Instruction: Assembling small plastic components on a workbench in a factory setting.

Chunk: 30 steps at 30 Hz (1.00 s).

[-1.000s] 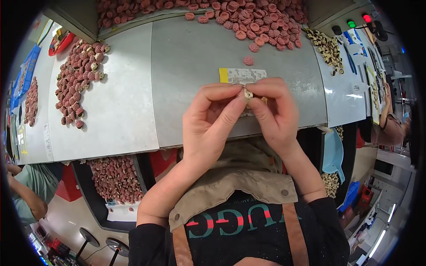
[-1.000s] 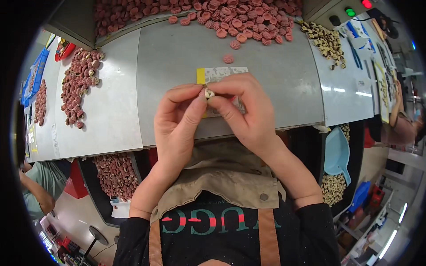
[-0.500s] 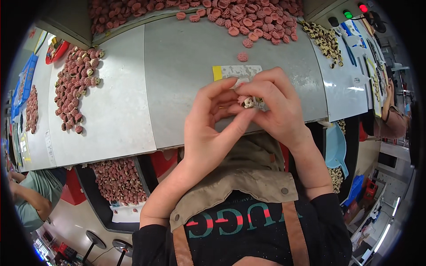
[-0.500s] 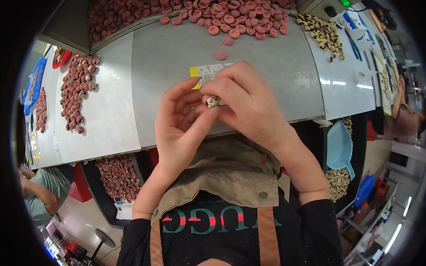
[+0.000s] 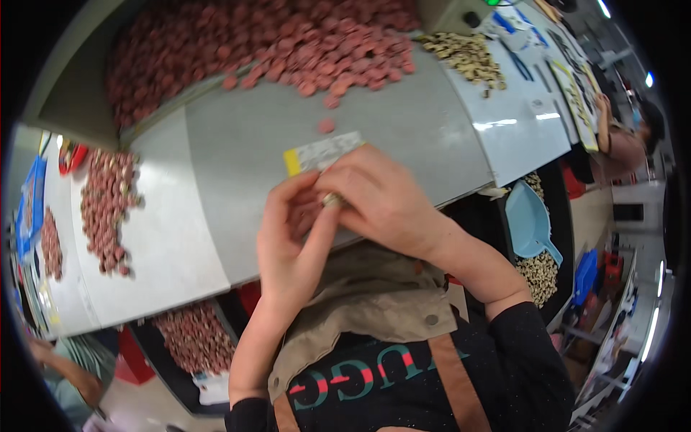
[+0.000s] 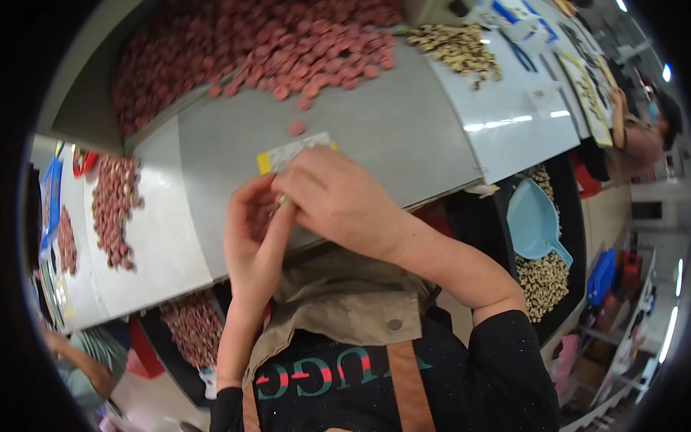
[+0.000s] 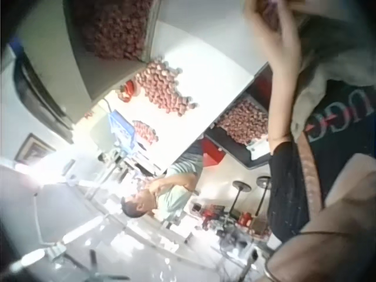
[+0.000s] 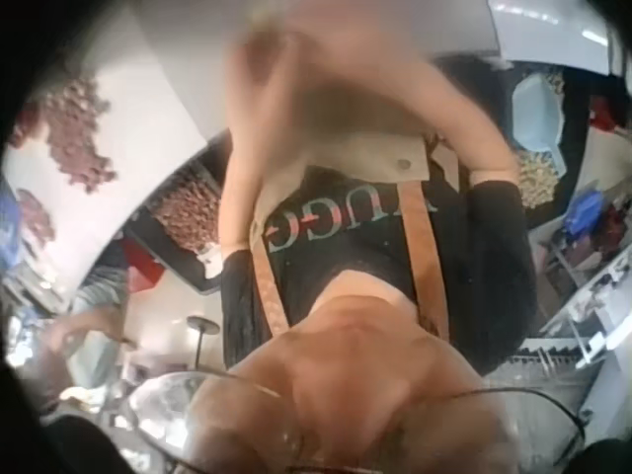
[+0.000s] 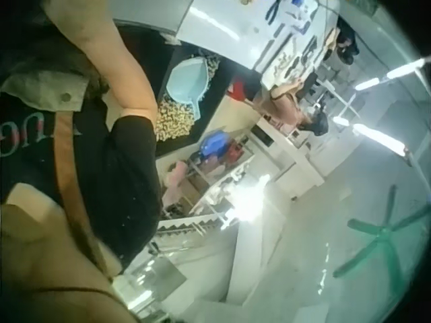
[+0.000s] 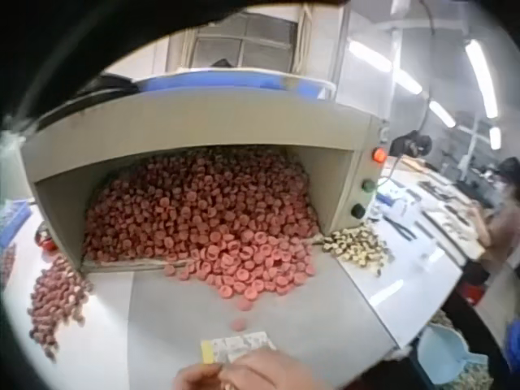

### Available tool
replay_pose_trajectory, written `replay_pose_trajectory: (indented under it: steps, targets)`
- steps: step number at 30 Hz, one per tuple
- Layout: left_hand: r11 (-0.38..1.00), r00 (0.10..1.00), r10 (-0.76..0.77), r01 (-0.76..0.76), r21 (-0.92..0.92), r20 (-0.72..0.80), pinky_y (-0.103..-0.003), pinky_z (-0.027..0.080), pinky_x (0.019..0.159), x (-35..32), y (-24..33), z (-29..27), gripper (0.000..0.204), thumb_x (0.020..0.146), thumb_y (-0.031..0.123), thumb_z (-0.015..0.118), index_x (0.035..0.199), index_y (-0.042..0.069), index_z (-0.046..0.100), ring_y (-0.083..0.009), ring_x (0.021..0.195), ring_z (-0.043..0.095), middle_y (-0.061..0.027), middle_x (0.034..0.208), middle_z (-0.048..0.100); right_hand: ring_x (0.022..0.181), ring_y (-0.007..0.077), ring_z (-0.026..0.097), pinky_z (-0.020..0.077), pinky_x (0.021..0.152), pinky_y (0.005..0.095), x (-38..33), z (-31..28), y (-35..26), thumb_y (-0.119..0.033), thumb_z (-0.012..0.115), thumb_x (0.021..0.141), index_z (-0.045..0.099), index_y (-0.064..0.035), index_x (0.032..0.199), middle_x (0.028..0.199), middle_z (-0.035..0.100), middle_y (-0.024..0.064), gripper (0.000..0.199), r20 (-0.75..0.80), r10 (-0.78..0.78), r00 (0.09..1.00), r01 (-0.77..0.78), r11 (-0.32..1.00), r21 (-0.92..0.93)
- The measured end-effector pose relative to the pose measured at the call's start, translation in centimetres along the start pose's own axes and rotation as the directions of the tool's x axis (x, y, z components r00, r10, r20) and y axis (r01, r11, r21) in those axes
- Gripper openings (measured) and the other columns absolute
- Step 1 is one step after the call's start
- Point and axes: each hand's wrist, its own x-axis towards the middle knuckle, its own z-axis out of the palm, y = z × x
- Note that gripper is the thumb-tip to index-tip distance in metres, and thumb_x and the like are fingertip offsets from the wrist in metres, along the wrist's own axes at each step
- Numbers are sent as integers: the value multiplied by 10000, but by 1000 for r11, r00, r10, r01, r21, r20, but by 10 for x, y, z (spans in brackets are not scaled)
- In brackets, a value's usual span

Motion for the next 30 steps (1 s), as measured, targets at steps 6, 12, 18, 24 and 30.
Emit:
replay_pose_trajectory:
  steps: [6, 12, 18, 24, 30]
  targets:
    - [224, 925, 264, -333, 916, 272, -372, 445, 881, 24, 23, -72, 196, 846, 15, 540, 1034, 27, 592, -319, 977, 563, -140, 1018, 604, 890, 268, 561, 469, 762, 340, -24, -66, 69, -104, 618, 818, 600, -60, 1042, 964, 560, 107, 228, 1, 241, 971, -233, 940, -249]
    - [-216, 904, 387, -100, 971, 179, -434, 405, 924, 59, 38, -152, 319, 861, 88, 547, 1179, 92, 555, -339, 1131, 482, -152, 1235, 509, 799, 246, 583, 487, 717, 324, -30, -131, 171, -133, 596, 862, 593, -43, 1019, 981, 563, 104, 181, -141, 333, 932, -359, 803, -476]
    - [315, 894, 251, -438, 842, 371, -385, 459, 816, 98, 25, -67, 238, 830, 124, 592, 1063, 74, 586, -324, 962, 559, -131, 1075, 570, 759, 250, 579, 496, 685, 325, -30, -131, 180, -127, 609, 858, 572, -11, 929, 932, 581, 115, 141, -146, 352, 924, -375, 772, -513]
    - [422, 888, 309, -448, 788, 340, -372, 476, 729, 133, -4, -40, 176, 835, 158, 597, 993, 78, 591, -285, 880, 578, -91, 942, 575, 789, 221, 570, 462, 728, 311, -25, -111, 152, -83, 594, 856, 562, -10, 949, 918, 572, 103, 122, -69, 400, 914, -381, 789, -482]
    - [325, 843, 301, -530, 783, 446, -329, 489, 698, 135, -5, -60, 136, 854, 151, 588, 957, 65, 610, -224, 873, 599, -68, 938, 586, 848, 198, 569, 458, 745, 282, -22, -79, 85, -27, 570, 850, 584, -24, 1009, 972, 554, 81, 160, -8, 425, 905, -423, 899, -115]
